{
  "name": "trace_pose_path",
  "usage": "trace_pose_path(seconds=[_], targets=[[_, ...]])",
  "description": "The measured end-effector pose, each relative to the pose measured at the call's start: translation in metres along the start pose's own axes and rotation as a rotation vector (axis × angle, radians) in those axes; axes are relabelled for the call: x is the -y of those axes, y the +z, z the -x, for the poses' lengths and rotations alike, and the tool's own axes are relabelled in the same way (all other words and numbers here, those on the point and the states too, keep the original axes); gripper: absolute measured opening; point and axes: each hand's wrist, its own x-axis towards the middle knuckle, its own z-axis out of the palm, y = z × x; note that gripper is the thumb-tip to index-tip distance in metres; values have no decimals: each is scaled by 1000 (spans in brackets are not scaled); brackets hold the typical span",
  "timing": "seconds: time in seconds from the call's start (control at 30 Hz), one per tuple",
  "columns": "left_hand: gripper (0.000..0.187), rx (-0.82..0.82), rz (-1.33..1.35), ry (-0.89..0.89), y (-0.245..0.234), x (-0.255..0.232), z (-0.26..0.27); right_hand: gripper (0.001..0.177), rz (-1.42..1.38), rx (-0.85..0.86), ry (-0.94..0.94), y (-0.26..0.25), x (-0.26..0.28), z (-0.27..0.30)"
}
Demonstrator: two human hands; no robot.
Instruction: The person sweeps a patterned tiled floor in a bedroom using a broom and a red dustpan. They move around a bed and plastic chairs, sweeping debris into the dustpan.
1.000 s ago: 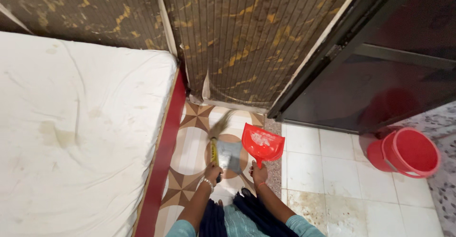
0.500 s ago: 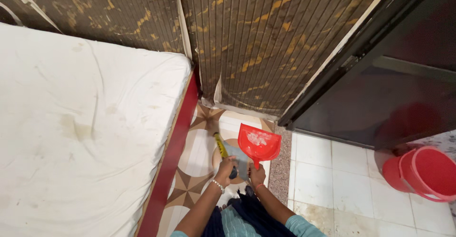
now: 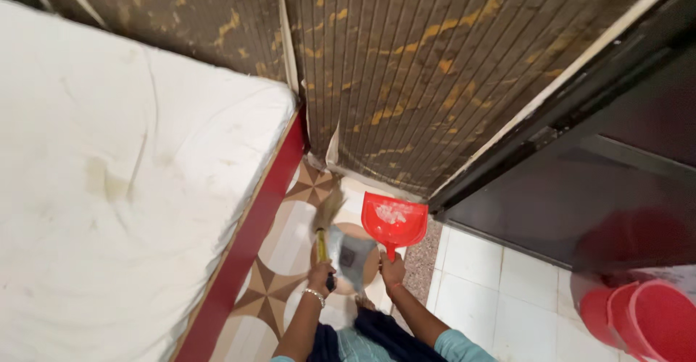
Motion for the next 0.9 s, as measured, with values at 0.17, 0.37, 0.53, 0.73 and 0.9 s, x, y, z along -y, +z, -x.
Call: trace_pose_path(seconds=[0.17,0.37,0.53,0.73,0.9], targets=[[45,-94,86,29,-8,19,3,31,-70,127,14,-5,11,-22],[48,-110,259,231,37,40,-5,27,-18,231,4,-4,17,-33],[42,-35,267,144,74,47,-8,27,-8,290,-26,-6,18,-42],[41,141,270,150,100,31,-9,26,32,294,-27,-10,17,-55],[38,138,298,185,87,6,-20,27,67,333,-8,-8,13,-48]])
